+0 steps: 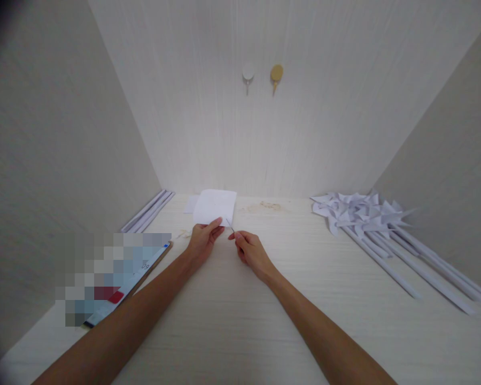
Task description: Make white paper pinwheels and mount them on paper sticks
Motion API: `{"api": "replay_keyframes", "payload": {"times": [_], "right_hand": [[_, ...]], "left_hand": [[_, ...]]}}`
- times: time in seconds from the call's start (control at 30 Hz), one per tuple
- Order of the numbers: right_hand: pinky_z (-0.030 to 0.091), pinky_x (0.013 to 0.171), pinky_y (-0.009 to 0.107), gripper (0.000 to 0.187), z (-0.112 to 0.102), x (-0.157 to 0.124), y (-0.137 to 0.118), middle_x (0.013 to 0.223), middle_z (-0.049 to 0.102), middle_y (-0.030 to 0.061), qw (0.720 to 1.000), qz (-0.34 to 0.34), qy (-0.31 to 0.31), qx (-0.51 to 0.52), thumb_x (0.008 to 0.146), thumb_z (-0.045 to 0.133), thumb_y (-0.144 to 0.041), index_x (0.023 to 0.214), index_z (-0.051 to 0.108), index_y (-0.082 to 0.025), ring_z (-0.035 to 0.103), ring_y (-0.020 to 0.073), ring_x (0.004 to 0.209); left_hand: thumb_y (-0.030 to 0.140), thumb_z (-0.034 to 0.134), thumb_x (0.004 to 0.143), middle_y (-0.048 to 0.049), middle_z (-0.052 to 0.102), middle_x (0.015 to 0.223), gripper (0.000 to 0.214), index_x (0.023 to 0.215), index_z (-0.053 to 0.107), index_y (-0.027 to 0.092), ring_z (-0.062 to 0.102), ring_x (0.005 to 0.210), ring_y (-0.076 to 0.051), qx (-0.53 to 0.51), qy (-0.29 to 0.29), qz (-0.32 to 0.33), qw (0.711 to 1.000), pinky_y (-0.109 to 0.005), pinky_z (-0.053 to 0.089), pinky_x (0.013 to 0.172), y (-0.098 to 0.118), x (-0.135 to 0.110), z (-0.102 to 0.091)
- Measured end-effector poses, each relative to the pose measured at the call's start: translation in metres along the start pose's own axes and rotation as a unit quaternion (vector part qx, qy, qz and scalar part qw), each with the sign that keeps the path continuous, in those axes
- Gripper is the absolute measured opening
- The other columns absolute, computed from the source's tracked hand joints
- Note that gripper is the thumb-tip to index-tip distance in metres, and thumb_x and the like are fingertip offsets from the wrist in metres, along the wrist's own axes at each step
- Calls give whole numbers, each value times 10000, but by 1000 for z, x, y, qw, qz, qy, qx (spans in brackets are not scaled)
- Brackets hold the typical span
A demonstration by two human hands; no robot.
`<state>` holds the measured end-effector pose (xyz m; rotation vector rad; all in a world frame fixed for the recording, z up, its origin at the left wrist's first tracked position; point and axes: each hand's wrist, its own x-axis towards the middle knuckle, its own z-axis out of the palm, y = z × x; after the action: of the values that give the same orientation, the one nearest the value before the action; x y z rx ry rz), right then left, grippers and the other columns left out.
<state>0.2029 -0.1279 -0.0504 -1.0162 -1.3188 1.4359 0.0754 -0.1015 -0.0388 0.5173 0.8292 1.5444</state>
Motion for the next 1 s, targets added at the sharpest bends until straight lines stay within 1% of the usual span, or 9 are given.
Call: {"api": "replay_keyframes", "payload": {"times": [0.43,0.77,1.0], "right_hand": [[115,336,203,299,0,0,0,430,315,-96,1000,-8,13,-25,727,499,-444,760,539,-150,231,37,324],[117,332,202,308,1,-1,-1,419,319,-95,999,-6,23,-43,717,493,-450,744,539,-147,225,36,318],[119,329,200,309,2,-1,-2,407,302,-98,998,-9,34,-47,713,486,-451,740,539,-147,222,39,320]], "left_hand": [[71,731,484,-2,643,600,154,599,630,89,575,525,-64,0,-3,2,1000,-154,492,495,1,0,0],[55,708,515,8,628,585,111,565,619,97,555,515,-53,9,-2,-7,1000,-161,481,512,2,-1,2],[61,715,506,2,634,603,126,588,624,92,566,534,-62,13,-5,-7,1000,-170,486,524,2,-1,2]]}}
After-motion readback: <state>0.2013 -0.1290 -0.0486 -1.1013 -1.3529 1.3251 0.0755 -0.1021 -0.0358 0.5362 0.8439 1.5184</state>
